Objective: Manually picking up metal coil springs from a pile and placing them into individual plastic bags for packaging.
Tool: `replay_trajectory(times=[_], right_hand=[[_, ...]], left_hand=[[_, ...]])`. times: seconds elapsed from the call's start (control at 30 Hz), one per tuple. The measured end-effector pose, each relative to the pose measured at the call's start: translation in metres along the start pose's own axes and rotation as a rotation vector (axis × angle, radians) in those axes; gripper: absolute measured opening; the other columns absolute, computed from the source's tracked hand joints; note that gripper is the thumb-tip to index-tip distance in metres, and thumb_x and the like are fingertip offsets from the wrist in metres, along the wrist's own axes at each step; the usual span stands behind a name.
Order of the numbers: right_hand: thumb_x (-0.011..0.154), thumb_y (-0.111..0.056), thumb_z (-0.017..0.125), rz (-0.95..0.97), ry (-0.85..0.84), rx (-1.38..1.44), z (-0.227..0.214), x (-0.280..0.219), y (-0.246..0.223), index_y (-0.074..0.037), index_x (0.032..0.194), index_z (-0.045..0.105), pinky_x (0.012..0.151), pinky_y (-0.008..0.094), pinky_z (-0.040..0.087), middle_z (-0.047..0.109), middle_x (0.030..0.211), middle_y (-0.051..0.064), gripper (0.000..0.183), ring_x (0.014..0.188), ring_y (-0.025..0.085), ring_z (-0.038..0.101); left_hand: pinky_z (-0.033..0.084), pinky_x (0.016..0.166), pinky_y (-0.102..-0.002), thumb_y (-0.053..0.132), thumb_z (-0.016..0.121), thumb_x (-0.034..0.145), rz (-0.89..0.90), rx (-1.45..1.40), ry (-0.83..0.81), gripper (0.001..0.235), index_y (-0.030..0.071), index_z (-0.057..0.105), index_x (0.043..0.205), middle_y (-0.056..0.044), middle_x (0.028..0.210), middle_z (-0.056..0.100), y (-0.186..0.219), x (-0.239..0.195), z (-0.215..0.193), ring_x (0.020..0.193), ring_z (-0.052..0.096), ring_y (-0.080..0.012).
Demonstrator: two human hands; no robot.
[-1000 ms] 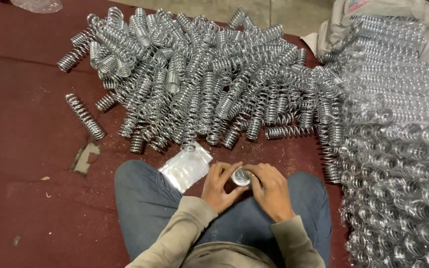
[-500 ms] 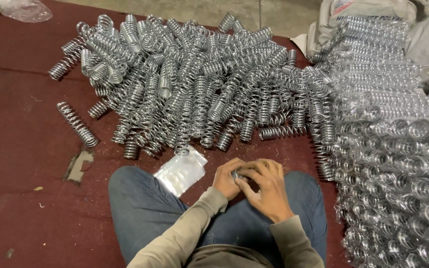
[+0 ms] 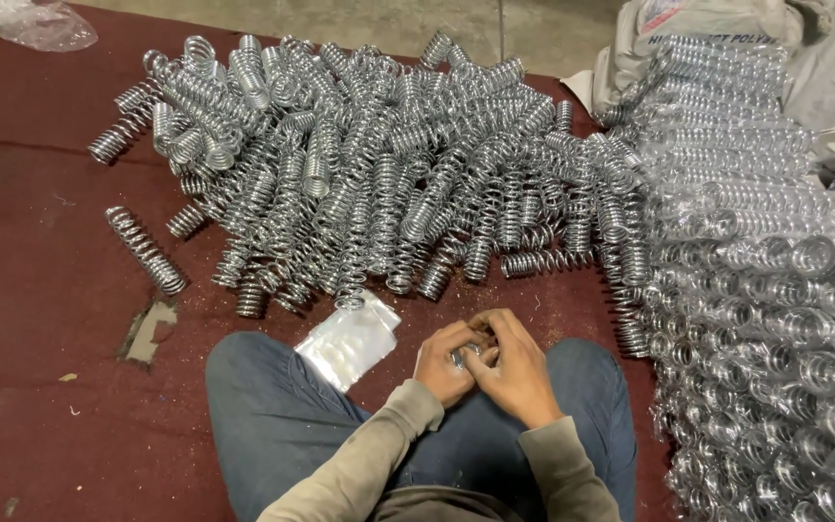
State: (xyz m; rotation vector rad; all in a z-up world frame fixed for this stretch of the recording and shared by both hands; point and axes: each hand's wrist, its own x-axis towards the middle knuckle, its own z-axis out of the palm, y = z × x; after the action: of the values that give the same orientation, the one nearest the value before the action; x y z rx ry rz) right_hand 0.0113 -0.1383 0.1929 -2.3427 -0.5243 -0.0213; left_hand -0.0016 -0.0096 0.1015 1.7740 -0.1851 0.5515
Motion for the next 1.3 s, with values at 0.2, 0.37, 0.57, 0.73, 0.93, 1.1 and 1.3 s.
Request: replay_trajectory(times=[0.2,0.37,0.57,0.73,0.93,1.1,1.3], right_hand=[[0.086,-0.034,0.068,0.091,-0.138,-0.057,-0.004,0.002,-0.001,-0.023,0.117,0.062,0.080,0.037,0.054,0.068,0.112,-0.006,0.033,0.099,0.017,0.069],[0.086,-0.037,0.068,0.099,-0.141,-0.052,-0.002,0.002,0.003,-0.025,0.117,0.063,0.080,0.036,0.053,0.069,0.112,-0.007,0.034,0.099,0.016,0.069],[0.085,-0.040,0.068,0.142,-0.165,-0.063,-0.001,0.004,0.003,-0.029,0.117,0.063,0.080,0.035,0.054,0.070,0.112,-0.010,0.034,0.099,0.014,0.070],[0.082,-0.050,0.065,0.254,-0.245,-0.163,-0.013,0.012,-0.006,-0.035,0.122,0.059,0.083,0.040,0.054,0.070,0.115,-0.014,0.044,0.099,0.016,0.073],[0.093,-0.035,0.060,0.310,-0.520,-0.068,-0.021,0.021,0.003,-0.036,0.131,0.065,0.072,0.031,0.046,0.080,0.102,-0.009,0.038,0.078,0.013,0.069],[0.097,-0.015,0.052,0.219,-0.368,-0.037,-0.016,0.018,0.029,-0.028,0.116,0.074,0.057,0.029,0.055,0.084,0.096,-0.001,0.032,0.058,0.012,0.076],[0.097,-0.001,0.053,0.239,-0.169,0.113,-0.059,0.042,0.055,-0.015,0.117,0.077,0.054,0.025,0.063,0.081,0.102,0.013,0.035,0.060,0.018,0.079]], left_hand=[[0.051,0.077,-0.035,0.021,0.082,0.084,-0.072,0.022,-0.024,0.011,0.015,0.072,0.082,0.002,0.084,0.071,0.001,-0.001,0.002,0.077,0.066,-0.0166],[0.052,0.075,-0.036,0.020,0.081,0.084,-0.053,0.009,-0.019,0.011,0.016,0.072,0.081,0.002,0.085,0.071,0.002,-0.001,0.002,0.078,0.067,-0.0172],[0.052,0.074,-0.035,0.021,0.083,0.083,-0.071,0.018,-0.020,0.013,0.016,0.071,0.080,0.003,0.084,0.072,0.003,-0.001,0.000,0.077,0.067,-0.0168],[0.055,0.077,-0.035,0.012,0.080,0.082,-0.014,-0.047,-0.014,0.010,0.012,0.070,0.082,-0.001,0.087,0.071,0.016,0.000,-0.002,0.081,0.068,-0.0191],[0.042,0.106,-0.052,0.034,0.073,0.081,-0.151,0.169,-0.168,0.064,0.008,0.043,0.131,-0.013,0.131,0.034,0.019,-0.024,-0.003,0.130,0.038,-0.0348],[0.035,0.113,-0.060,0.049,0.080,0.082,-0.170,0.257,-0.121,0.080,0.010,0.040,0.140,-0.017,0.144,0.034,0.007,-0.045,-0.026,0.137,0.037,-0.0381],[0.035,0.119,-0.053,0.043,0.078,0.084,-0.344,0.282,-0.096,0.076,0.013,0.040,0.143,-0.015,0.145,0.032,-0.012,-0.057,-0.075,0.138,0.039,-0.0343]])
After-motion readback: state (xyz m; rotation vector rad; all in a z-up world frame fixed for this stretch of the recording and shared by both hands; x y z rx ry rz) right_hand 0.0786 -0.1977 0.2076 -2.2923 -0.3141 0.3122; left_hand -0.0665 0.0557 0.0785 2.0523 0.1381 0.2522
